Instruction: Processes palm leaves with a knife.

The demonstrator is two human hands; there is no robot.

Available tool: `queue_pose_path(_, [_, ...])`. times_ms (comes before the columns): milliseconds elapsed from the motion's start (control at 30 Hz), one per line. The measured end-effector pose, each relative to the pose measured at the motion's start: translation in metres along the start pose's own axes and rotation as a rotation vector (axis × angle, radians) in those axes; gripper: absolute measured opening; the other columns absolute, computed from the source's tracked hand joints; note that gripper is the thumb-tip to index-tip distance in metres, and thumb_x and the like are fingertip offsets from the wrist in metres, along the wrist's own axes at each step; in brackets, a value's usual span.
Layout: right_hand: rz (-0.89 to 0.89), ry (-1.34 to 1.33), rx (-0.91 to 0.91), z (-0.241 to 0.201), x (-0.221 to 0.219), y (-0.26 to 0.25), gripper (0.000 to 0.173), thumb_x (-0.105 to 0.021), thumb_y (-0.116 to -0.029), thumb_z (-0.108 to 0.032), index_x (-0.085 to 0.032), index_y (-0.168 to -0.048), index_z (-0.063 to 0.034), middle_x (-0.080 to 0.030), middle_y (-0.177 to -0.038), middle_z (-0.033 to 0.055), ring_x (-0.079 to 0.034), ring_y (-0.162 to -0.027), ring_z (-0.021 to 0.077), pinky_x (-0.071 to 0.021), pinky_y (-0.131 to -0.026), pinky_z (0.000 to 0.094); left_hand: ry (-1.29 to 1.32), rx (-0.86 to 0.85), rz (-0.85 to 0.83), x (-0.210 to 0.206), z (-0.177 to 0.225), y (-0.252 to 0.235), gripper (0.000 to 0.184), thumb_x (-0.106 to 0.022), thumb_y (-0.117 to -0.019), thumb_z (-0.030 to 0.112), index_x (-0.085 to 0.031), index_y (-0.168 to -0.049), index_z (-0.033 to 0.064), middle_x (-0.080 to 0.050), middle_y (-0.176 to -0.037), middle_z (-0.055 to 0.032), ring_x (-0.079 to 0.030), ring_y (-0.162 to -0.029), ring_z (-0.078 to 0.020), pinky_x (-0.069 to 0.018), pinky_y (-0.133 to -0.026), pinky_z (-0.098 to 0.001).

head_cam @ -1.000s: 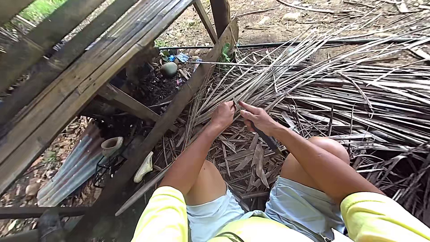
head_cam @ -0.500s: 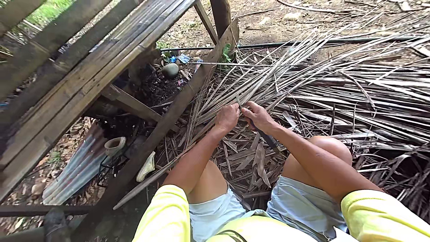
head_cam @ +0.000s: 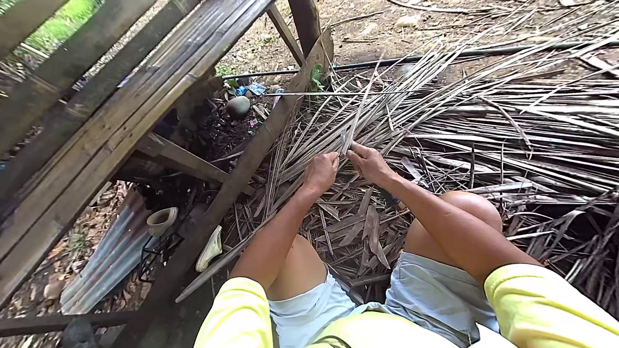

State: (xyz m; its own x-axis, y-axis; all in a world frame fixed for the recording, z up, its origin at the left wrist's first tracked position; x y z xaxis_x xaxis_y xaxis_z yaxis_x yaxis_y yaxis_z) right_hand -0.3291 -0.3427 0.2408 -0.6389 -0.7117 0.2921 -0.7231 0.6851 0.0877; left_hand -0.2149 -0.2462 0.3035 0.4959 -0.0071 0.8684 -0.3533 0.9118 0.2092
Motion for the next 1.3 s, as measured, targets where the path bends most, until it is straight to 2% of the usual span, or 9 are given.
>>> queue_pose_path(133, [0.123, -0.319, -0.048, 0.007, 0.030, -0.010, 0.051, -0.049, -0.1101, -0.023, -0.038, -0.157, -0.0069, -0.053, -0.069, 0.0013, -0.046, -0.048, 0.0095, -0.0432, -0.045, 0.0265, 0.044, -0.051, -0.022, 0.007, -0.003, 0.005, 0.034, -0.043, -0.1118, 0.021, -0.069, -0.116, 0.0002, -0.070, -0.107, -0.0215, -0.067, -0.104, -0.0373, -0.0496, -0.093, -0.0603])
queue_pose_path(200, [0.178, -0.447, -0.086, 0.012, 0.048, -0.013, 0.051, -0.050, -0.1094, -0.021, -0.039, -0.158, -0.0100, -0.052, -0.069, 0.0005, -0.046, -0.047, 0.0096, -0.0430, -0.043, 0.0256, 0.096, -0.109, -0.019, 0.012, -0.008, 0.008, 0.032, -0.045, -0.1110, 0.019, -0.070, -0.115, 0.0000, -0.070, -0.102, -0.0200, -0.068, -0.098, -0.0336, -0.0506, -0.091, -0.0562])
queue_pose_path(400, [0.334, -0.518, -0.137, 0.035, 0.109, -0.015, 0.049, -0.051, -0.1094, -0.025, -0.040, -0.156, -0.0171, -0.054, -0.072, -0.0018, -0.050, -0.050, 0.0084, -0.0456, -0.044, 0.0242, 0.125, -0.166, -0.102, 0.029, -0.028, 0.019, 0.032, -0.047, -0.1111, 0.019, -0.071, -0.123, 0.0025, -0.073, -0.109, -0.0158, -0.069, -0.100, -0.0244, -0.0519, -0.095, -0.0464])
queue_pose_path(533, [0.538, -0.495, -0.188, 0.058, 0.160, -0.004, 0.042, -0.049, -0.1101, -0.030, -0.045, -0.151, -0.0214, -0.053, -0.076, -0.0026, -0.049, -0.050, 0.0079, -0.0466, -0.045, 0.0244, 0.153, -0.133, -0.103, 0.038, -0.054, 0.023, 0.028, -0.048, -0.1104, 0.015, -0.071, -0.120, 0.0021, -0.071, -0.099, -0.0125, -0.062, -0.084, -0.0179, -0.0508, -0.082, -0.0389])
queue_pose_path(633, [0.809, -0.490, -0.298, 0.072, 0.193, 0.015, 0.040, -0.042, -0.1117, -0.033, -0.044, -0.150, -0.0190, -0.051, -0.085, 0.0016, -0.050, -0.057, 0.0115, -0.0482, -0.052, 0.0289, 0.175, -0.063, -0.095, 0.045, -0.068, 0.022, 0.028, -0.048, -0.1104, 0.013, -0.071, -0.119, 0.0008, -0.070, -0.098, -0.0126, -0.062, -0.084, -0.0172, -0.0506, -0.082, -0.0381])
queue_pose_path(700, [0.870, -0.458, -0.349, 0.063, 0.196, 0.025, 0.034, -0.038, -0.1124, -0.035, -0.045, -0.138, -0.0144, -0.049, -0.085, 0.0012, -0.050, -0.055, 0.0107, -0.0493, -0.053, 0.0289, 0.195, -0.032, -0.088, 0.043, -0.075, 0.017, 0.027, -0.047, -0.1108, 0.014, -0.070, -0.117, 0.0016, -0.065, -0.088, -0.0087, -0.055, -0.073, -0.0136, -0.0474, -0.073, -0.0340])
queue_pose_path(867, [0.331, -0.408, -0.123, 0.000, 0.105, 0.029, 0.040, -0.044, -0.1114, -0.024, -0.046, -0.149, -0.0105, -0.052, -0.074, -0.0022, -0.050, -0.052, 0.0076, -0.0484, -0.049, 0.0255, 0.208, -0.019, -0.116, 0.030, -0.063, 0.004, 0.028, -0.047, -0.1111, 0.016, -0.070, -0.119, 0.0018, -0.061, -0.084, -0.0074, -0.051, -0.070, -0.0143, -0.0462, -0.070, -0.0344])
queue_pose_path(1033, [-0.147, -0.368, -0.080, -0.014, 0.009, 0.030, 0.048, -0.048, -0.1095, -0.016, -0.043, -0.157, -0.0138, -0.055, -0.069, 0.0028, -0.047, -0.048, 0.0104, -0.0427, -0.044, 0.0261, 0.222, -0.031, -0.119, 0.021, -0.045, -0.003, 0.028, -0.046, -0.1111, 0.015, -0.069, -0.117, 0.0006, -0.056, -0.077, -0.0055, -0.046, -0.064, -0.0136, -0.0432, -0.065, -0.0328])
queue_pose_path(1300, [-0.202, -0.523, -0.151, -0.013, -0.023, 0.016, 0.050, -0.047, -0.1103, -0.017, -0.038, -0.160, -0.0190, -0.053, -0.070, 0.0030, -0.047, -0.047, 0.0104, -0.0433, -0.043, 0.0241, 0.307, -0.010, -0.052, 0.018, -0.030, -0.008, 0.027, -0.046, -0.1109, 0.013, -0.068, -0.111, -0.0023, -0.051, -0.073, -0.0049, -0.045, -0.063, -0.0134, -0.0418, -0.063, -0.0318])
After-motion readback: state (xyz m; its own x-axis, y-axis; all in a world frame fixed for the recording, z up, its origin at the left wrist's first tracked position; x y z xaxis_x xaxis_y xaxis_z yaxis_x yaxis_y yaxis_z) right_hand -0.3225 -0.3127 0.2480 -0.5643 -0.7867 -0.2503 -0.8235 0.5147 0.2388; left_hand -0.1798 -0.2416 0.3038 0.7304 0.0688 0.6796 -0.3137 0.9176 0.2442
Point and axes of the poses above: each hand's wrist, its own y-axis away from the middle knuckle, its own x-axis out of the back of the hand, z = x × y, the point moved 4 cm from there along -y, towards the middle knuckle
